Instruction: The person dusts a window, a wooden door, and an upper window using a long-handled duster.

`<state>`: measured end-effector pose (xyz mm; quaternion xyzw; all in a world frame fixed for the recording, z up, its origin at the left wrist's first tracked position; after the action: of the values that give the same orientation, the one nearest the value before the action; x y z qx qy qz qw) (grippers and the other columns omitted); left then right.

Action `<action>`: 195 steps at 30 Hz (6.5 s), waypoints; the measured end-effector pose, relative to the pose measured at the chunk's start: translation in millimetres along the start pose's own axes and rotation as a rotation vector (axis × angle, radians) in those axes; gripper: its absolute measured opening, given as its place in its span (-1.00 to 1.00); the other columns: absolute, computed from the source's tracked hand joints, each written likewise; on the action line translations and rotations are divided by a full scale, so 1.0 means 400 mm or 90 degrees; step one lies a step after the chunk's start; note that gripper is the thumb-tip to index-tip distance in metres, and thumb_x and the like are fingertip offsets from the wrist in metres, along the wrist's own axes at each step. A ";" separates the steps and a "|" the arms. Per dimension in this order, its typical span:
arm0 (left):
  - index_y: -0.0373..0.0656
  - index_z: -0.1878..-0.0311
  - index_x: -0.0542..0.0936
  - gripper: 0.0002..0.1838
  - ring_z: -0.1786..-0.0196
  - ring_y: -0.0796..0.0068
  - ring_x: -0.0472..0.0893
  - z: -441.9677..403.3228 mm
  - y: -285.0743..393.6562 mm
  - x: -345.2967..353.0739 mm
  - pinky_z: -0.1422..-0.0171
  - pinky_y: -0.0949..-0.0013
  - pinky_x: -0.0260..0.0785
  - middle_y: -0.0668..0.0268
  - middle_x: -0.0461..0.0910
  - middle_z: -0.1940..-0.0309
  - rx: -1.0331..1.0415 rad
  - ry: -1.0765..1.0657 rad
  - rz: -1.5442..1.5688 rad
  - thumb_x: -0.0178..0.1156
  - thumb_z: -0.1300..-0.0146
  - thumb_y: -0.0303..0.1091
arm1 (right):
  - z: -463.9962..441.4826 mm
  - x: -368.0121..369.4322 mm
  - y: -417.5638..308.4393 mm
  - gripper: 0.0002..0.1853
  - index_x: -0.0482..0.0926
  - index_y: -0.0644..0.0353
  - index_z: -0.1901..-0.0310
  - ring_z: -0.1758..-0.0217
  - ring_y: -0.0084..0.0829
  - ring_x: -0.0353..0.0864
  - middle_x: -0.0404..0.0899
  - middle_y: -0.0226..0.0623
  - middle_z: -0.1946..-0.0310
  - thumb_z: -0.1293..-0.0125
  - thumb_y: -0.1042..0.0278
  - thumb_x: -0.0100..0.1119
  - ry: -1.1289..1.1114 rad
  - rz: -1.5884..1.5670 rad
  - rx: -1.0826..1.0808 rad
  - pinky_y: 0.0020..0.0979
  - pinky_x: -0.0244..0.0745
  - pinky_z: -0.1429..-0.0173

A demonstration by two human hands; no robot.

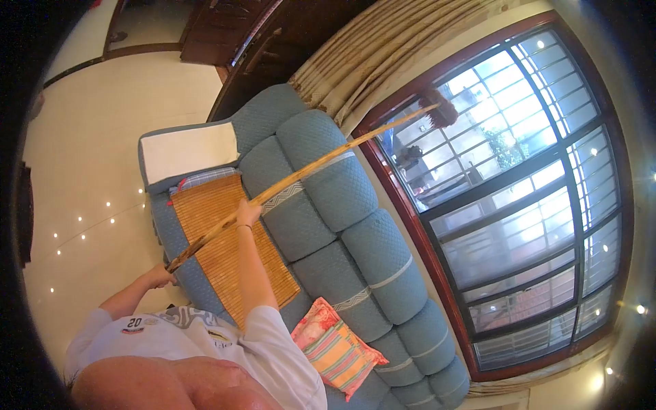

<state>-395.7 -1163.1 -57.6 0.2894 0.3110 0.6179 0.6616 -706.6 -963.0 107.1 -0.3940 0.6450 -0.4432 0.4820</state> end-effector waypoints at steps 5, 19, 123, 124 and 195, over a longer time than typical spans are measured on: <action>-0.22 0.62 0.41 -0.75 0.80 0.48 0.33 0.174 -0.069 -0.068 0.74 0.37 0.10 0.27 0.37 0.79 -0.054 0.043 -0.070 0.31 0.17 -0.37 | 0.186 0.050 0.069 -0.65 0.44 0.57 0.40 0.33 -0.16 0.53 0.55 0.04 0.38 -0.06 0.31 0.19 -0.079 -0.078 0.203 -0.17 0.38 0.24; -0.36 0.47 0.59 -0.63 0.45 0.10 0.60 0.023 -0.209 0.013 0.27 0.24 0.41 -0.02 0.57 0.57 0.030 0.118 -0.236 0.34 0.28 -0.22 | 0.231 -0.060 0.179 -0.85 0.42 0.39 0.41 0.68 -0.43 0.40 0.44 -0.22 0.66 -0.03 0.48 0.11 -0.083 -0.156 0.241 -0.38 0.29 0.60; -0.26 0.62 0.44 -0.75 0.73 0.47 0.37 0.037 -0.112 0.116 0.65 0.33 0.21 0.30 0.38 0.76 0.022 0.037 -0.011 0.32 0.23 -0.35 | 0.074 -0.064 0.118 -0.75 0.22 0.37 0.26 0.64 -0.43 0.43 0.40 -0.20 0.66 -0.10 0.51 0.07 -0.140 -0.211 0.307 -0.39 0.25 0.64; -0.28 0.61 0.46 -0.76 0.73 0.47 0.38 0.033 -0.129 0.100 0.65 0.33 0.22 0.28 0.40 0.75 0.025 0.053 -0.013 0.33 0.24 -0.37 | 0.075 -0.061 0.120 -0.74 0.23 0.40 0.24 0.66 -0.44 0.42 0.40 -0.20 0.68 -0.09 0.52 0.06 -0.134 -0.145 0.288 -0.40 0.24 0.64; 0.00 0.38 0.65 -0.71 0.23 0.17 0.61 0.039 -0.318 -1.166 0.12 0.24 0.45 0.17 0.63 0.37 -0.117 0.240 -0.457 0.16 0.25 -0.16 | 0.089 0.725 -0.105 -0.74 0.15 -0.04 0.71 0.68 -0.48 0.19 0.13 -0.51 0.80 -0.06 0.38 -0.10 -0.135 -0.373 0.500 -0.23 0.33 0.35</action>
<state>-322.9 -1637.3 -119.9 -0.0159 0.4515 0.4152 0.7896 -733.7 -1253.4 62.9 -0.3902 0.2395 -0.7266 0.5122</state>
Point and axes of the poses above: each hand's wrist, its own z-axis away from the middle knuckle, its own x-axis out of the palm, y = z × x, the point moved 9 cm from there along -z, towards the middle knuckle
